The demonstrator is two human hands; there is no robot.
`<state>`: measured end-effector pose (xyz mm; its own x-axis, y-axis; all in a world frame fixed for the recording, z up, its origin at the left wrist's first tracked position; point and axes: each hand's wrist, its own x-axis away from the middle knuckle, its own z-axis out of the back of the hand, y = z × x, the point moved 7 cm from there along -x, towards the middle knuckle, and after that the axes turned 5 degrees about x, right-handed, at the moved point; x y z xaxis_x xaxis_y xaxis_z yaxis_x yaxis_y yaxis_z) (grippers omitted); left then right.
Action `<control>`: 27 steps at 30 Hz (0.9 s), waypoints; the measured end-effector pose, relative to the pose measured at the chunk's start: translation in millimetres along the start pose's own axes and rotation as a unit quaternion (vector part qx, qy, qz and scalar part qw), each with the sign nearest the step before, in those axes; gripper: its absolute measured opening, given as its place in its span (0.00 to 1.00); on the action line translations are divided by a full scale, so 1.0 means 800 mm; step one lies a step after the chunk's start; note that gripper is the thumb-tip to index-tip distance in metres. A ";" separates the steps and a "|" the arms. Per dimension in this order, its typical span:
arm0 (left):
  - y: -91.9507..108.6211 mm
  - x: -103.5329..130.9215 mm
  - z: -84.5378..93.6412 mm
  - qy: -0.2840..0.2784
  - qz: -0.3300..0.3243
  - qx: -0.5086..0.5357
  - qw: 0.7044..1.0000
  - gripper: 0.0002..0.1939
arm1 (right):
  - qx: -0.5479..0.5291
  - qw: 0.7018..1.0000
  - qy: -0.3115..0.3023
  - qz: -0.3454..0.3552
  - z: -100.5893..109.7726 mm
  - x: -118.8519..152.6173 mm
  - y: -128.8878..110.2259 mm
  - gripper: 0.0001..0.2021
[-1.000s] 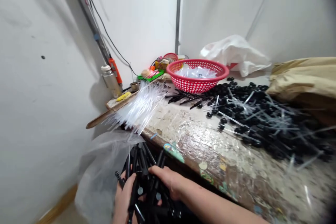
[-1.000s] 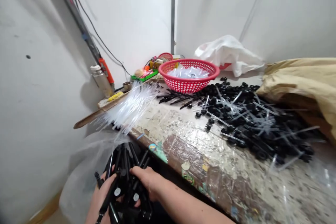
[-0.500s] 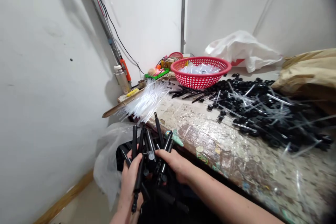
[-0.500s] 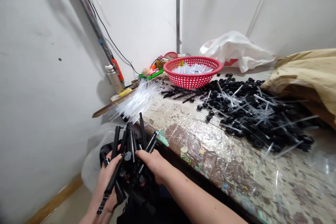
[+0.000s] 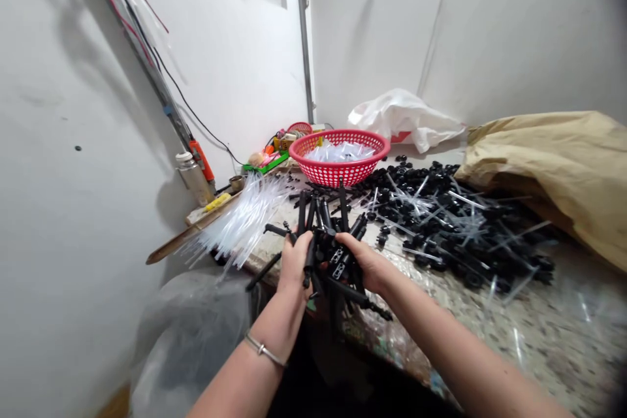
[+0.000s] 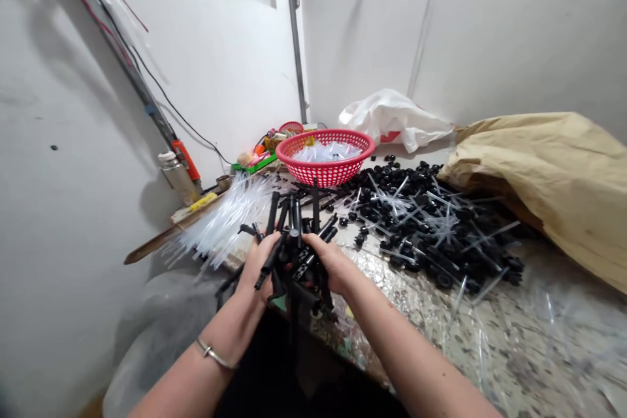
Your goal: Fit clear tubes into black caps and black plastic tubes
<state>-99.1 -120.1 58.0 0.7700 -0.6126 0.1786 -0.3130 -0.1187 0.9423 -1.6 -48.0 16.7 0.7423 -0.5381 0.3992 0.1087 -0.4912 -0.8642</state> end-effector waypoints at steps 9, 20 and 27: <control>-0.077 -0.096 -0.097 -0.121 0.083 -0.023 0.989 0.17 | 0.142 0.983 0.117 0.019 0.116 -0.068 -0.030 0.22; -0.066 -0.124 -0.092 -0.254 0.134 -0.091 0.954 0.29 | 0.444 0.856 0.244 0.097 0.169 -0.099 -0.081 0.36; -0.021 -0.140 -0.029 -0.188 0.092 -0.195 0.958 0.23 | 0.678 0.662 0.269 0.172 0.144 -0.064 -0.122 0.21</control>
<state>-166.8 -31.4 28.8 0.4439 -0.8423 0.3057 -0.1356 0.2741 0.9521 26.0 106.6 45.0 0.5732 -0.8043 -0.1566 0.7593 0.5932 -0.2673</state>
